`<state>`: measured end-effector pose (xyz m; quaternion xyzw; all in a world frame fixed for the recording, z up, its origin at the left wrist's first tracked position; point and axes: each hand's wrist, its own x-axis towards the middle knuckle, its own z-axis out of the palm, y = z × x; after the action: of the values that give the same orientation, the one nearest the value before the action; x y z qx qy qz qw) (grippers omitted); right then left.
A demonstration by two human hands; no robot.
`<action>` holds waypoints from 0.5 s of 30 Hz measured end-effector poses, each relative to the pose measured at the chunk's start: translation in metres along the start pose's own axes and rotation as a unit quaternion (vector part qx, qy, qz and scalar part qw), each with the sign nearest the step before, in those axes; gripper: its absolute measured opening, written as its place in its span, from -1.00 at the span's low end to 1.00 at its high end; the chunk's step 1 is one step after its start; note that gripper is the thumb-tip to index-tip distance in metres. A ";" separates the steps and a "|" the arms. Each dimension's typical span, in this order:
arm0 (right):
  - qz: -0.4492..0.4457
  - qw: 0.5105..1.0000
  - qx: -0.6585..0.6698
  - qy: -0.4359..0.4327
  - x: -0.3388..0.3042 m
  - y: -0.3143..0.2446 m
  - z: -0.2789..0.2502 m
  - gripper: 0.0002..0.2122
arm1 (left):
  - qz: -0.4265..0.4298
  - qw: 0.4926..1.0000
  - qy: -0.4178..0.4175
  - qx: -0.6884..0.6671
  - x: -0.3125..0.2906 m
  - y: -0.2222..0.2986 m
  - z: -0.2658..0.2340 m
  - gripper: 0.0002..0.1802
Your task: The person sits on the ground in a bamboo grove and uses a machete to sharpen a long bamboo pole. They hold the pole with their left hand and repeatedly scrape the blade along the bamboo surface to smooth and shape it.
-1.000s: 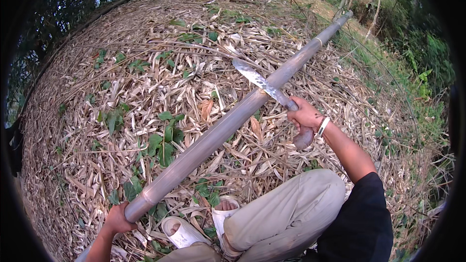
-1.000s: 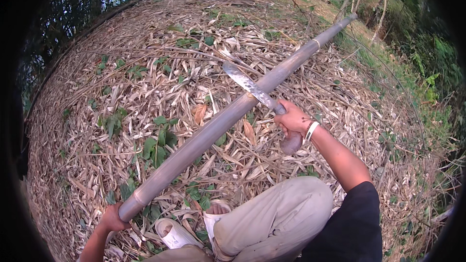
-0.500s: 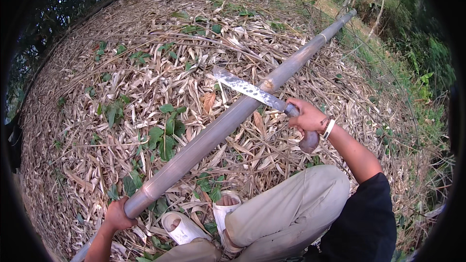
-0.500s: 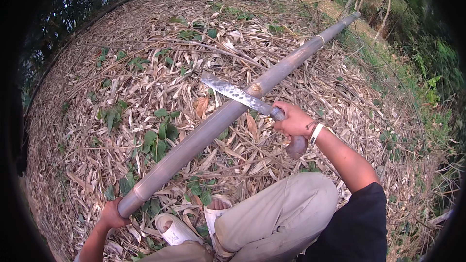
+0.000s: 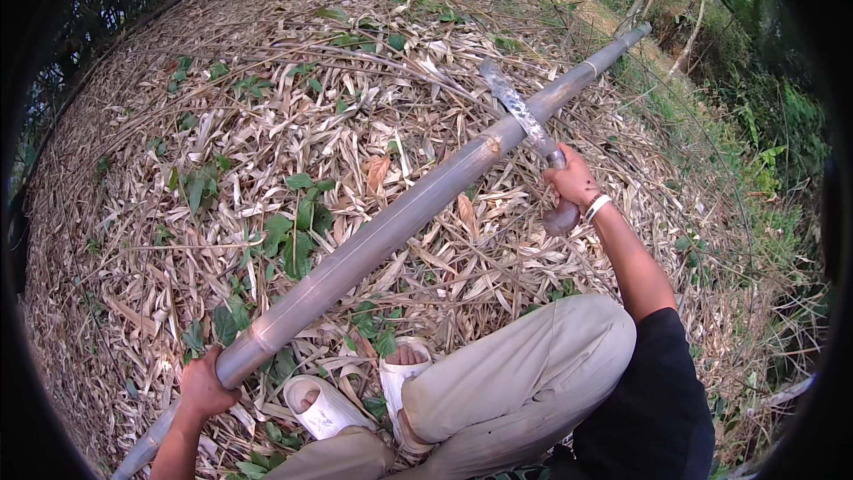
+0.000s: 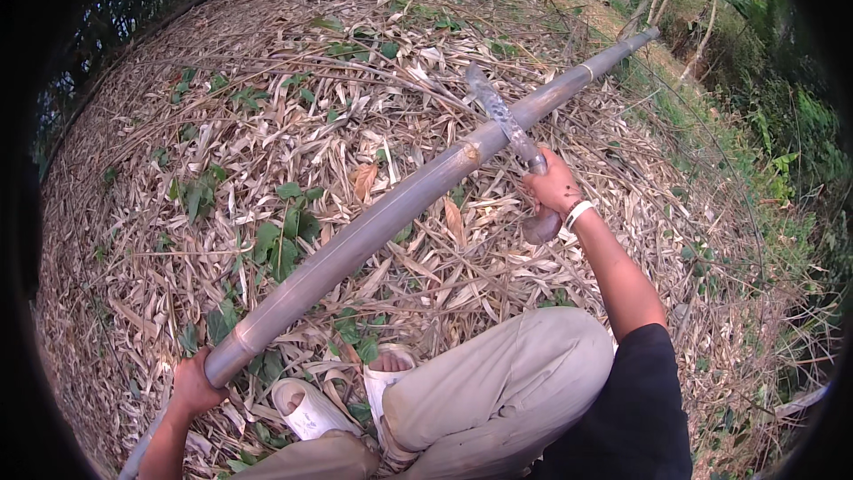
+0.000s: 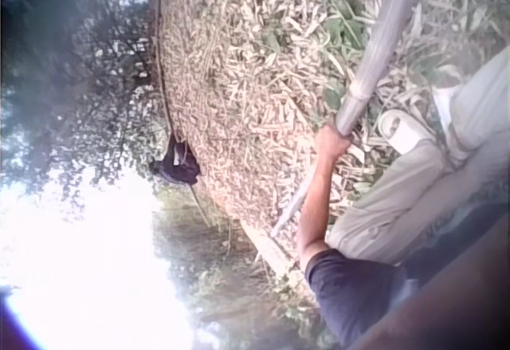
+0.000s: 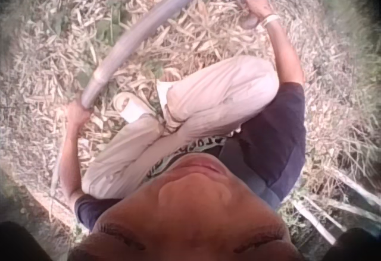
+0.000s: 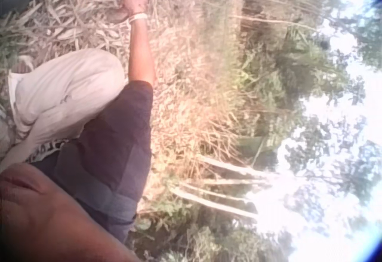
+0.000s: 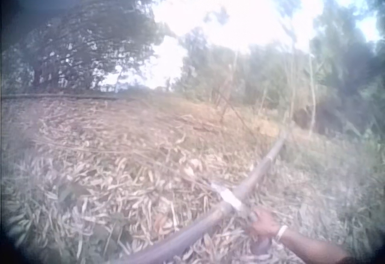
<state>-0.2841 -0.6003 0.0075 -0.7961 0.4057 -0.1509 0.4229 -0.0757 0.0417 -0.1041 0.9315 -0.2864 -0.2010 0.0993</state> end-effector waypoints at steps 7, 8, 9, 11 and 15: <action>0.012 0.994 -0.045 -0.101 -0.002 -0.004 0.009 -0.67 | -0.004 1.000 -0.010 0.002 -0.001 -0.006 -0.007 -0.33; -0.028 0.994 -0.107 -0.013 0.004 0.010 0.001 -0.67 | 0.004 1.000 -0.018 0.002 0.003 -0.004 -0.006 -0.32; -0.066 0.981 -0.168 0.074 0.008 0.024 -0.007 -0.68 | 0.013 1.000 -0.026 0.002 0.008 0.000 -0.006 -0.31; -0.146 0.943 -0.261 0.149 -0.006 0.011 0.010 -0.71 | 0.018 0.998 -0.054 -0.017 0.007 -0.008 -0.010 -0.29; -0.362 0.875 -0.318 0.050 -0.064 0.008 0.074 -0.73 | 0.032 0.983 -0.161 -0.082 0.023 -0.047 -0.016 -0.22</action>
<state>-0.2854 -0.5122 -0.0359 -0.9703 0.1360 -0.1955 0.0416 -0.0282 0.0679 -0.1116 0.8660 -0.3111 -0.3675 0.1348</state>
